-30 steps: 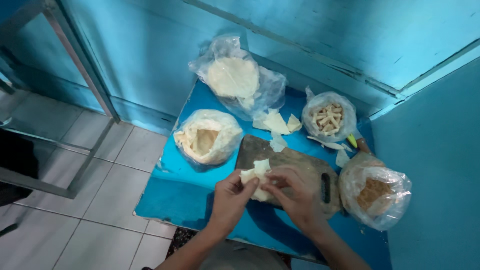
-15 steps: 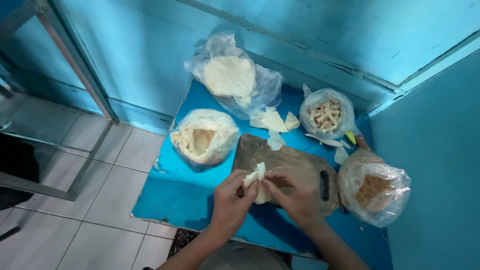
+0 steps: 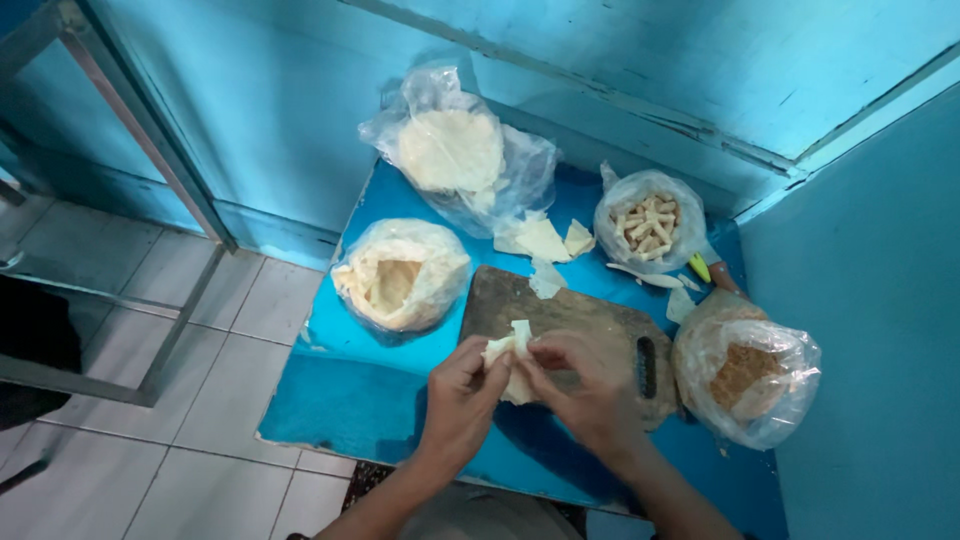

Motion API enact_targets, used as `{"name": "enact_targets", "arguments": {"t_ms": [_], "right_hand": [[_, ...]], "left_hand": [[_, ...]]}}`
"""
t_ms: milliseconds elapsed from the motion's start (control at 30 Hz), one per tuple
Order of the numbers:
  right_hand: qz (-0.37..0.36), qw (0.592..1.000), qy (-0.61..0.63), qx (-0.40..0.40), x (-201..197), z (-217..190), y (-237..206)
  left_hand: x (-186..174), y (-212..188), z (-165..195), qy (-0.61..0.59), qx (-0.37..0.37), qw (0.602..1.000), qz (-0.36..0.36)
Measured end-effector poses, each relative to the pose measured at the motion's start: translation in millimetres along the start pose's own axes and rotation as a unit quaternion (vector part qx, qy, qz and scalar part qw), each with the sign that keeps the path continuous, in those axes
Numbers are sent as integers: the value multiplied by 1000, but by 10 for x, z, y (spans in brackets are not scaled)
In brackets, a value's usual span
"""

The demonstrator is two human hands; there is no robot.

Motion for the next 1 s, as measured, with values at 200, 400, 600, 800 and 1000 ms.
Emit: {"name": "enact_targets", "arguments": {"t_ms": [200, 400, 600, 800, 1000], "right_hand": [[-27, 966, 232, 111, 143, 487, -30], [-72, 943, 307, 106, 208, 569, -1], [-36, 994, 106, -16, 123, 211, -5], [-38, 847, 480, 227, 324, 729, -23], [1, 985, 173, -6, 130, 289, -51]], "left_hand": [[11, -14, -211, -71, -55, 996, 4], [14, -5, -121, -106, -35, 994, -9], [-45, 2, -50, -25, -62, 997, 35], [11, -3, -81, -118, -57, 991, 26], [-51, -31, 162, -13, 25, 998, 48]]}}
Point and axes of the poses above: each hand's wrist, its own y-axis towards the middle knuckle, its own x-axis out of the palm, z = x × y, the point moved 9 cm from there along y, towards the middle knuckle, and after that the axes turned 12 degrees about -z, right-handed, at the moved point
